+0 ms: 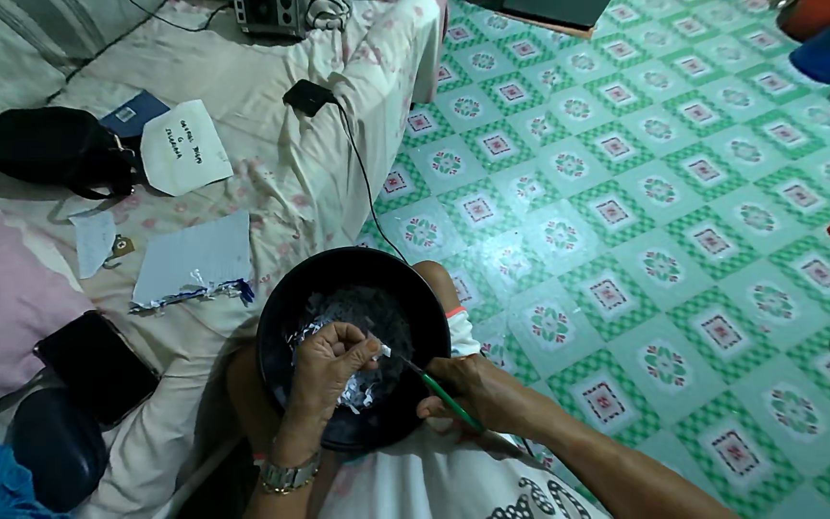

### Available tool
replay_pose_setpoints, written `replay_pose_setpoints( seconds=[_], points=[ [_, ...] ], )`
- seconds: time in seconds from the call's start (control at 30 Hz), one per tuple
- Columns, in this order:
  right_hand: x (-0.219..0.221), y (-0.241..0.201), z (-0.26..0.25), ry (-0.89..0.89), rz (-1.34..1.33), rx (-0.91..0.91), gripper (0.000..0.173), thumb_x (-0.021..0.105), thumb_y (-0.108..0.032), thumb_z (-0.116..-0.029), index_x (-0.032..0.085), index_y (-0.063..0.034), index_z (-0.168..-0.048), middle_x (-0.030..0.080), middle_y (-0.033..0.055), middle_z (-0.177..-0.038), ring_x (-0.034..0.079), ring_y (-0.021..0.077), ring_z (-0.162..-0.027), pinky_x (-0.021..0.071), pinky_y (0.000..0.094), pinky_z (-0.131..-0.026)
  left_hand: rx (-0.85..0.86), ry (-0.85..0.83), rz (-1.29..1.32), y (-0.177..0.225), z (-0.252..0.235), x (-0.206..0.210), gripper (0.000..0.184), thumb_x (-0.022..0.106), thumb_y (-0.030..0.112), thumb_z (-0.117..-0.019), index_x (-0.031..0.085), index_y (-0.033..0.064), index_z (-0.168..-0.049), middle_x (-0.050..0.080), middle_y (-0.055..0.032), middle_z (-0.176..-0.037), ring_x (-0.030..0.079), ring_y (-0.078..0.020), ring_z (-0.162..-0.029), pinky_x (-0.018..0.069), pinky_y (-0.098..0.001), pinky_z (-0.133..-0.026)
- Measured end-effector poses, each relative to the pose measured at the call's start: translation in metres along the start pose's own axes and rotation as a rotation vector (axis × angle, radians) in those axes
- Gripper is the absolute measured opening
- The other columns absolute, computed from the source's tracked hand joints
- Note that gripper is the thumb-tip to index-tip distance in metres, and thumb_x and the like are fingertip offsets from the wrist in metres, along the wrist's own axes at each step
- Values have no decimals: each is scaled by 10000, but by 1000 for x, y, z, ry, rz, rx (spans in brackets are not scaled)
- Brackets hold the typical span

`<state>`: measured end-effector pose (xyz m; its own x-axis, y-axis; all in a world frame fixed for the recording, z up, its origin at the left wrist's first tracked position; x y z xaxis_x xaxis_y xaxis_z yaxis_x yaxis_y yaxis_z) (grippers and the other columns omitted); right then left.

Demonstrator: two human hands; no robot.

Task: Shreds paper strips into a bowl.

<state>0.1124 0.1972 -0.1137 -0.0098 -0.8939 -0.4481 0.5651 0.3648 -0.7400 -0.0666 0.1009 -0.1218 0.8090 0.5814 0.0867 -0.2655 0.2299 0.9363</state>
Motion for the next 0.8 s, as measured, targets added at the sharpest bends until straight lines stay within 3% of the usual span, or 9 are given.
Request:
replay_pose_setpoints(
  seconds=[0.07, 0.13, 0.23, 0.3, 0.4, 0.5, 0.63, 0.73, 0.8],
  points=[
    [-5, -4, 4, -46, 97, 67, 518, 649, -448, -977, 648, 54, -1106, 649, 203, -845, 637, 347, -790, 497, 519, -730, 72, 41, -298, 2, 1, -10, 122, 726, -59, -865, 638, -28, -943, 690, 12, -757, 680, -31, -629, 597, -197, -654],
    [-10, -8, 9, -116, 203, 162, 592, 614, -503, -985, 615, 48, -1199, 662, 243, -913, 657, 418, -876, 494, 577, -792, 106, 48, -694, 6, 1, -23, 145, 729, 38, -908, 696, -60, -1009, 716, -109, -841, 693, -131, -699, 586, -295, -710],
    [-17, -9, 15, -143, 323, 240, 639, 595, -553, -977, 587, 23, -1252, 669, 246, -915, 668, 445, -901, 495, 597, -792, -66, -240, -1076, 18, -2, -35, 225, 618, 85, -1009, 723, -35, -1167, 719, -228, -1125, 691, -371, -1049, 504, -539, -969],
    [-18, -7, 15, -180, 368, 283, 595, 603, -506, -992, 577, 17, -1274, 675, 256, -946, 666, 454, -939, 489, 602, -814, -142, -379, -1204, 21, -6, -34, 253, 587, 100, -1030, 718, -1, -1221, 672, -226, -1269, 624, -406, -1202, 444, -571, -1050],
    [-17, -4, 12, -312, 410, 368, 507, 562, -396, -1043, 538, 23, -1328, 663, 288, -1081, 635, 478, -1071, 465, 619, -896, -192, -323, -1291, 28, -18, -25, 249, 568, 130, -1047, 735, 22, -1197, 682, -228, -1213, 628, -416, -1171, 449, -594, -1011],
    [-16, 0, 13, -307, 410, 357, 503, 561, -402, -1042, 547, 20, -1316, 666, 288, -1059, 643, 480, -1053, 475, 617, -876, -256, -334, -1387, 23, -41, -12, 256, 558, 165, -1058, 725, 34, -1201, 688, -225, -1204, 626, -414, -1180, 453, -605, -993],
    [-16, 2, 12, -293, 390, 335, 552, 562, -452, -1032, 548, 21, -1317, 668, 281, -1059, 648, 471, -1051, 479, 611, -877, -329, -404, -1496, -2, -71, 9, 404, 633, 225, -1020, 614, -5, -1351, 636, -266, -1295, 591, -445, -1238, 446, -615, -1025],
    [-15, 6, 13, -282, 358, 324, 579, 575, -479, -1018, 549, 12, -1324, 669, 276, -1054, 649, 462, -1042, 480, 607, -875, -394, -491, -1562, -18, -78, 25, 355, 652, 118, -985, 616, -93, -1267, 606, -290, -1322, 558, -455, -1274, 426, -607, -1043],
    [-14, 10, 13, -281, 338, 316, 583, 577, -487, -1015, 551, 8, -1323, 669, 273, -1057, 650, 459, -1044, 481, 606, -877, -412, -532, -1586, -26, -76, 31, 326, 597, 46, -996, 602, -101, -1286, 583, -294, -1356, 530, -456, -1307, 403, -606, -1061]
  ],
)
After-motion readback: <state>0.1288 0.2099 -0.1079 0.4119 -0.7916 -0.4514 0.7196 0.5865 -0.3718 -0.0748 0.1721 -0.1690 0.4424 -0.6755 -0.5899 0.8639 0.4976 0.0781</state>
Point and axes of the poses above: each hand's wrist, its own z-axis away from the middle knuckle, its own x-axis out of the palm, y = z × x, the point moved 3 cm from there along -z, towards the middle knuckle
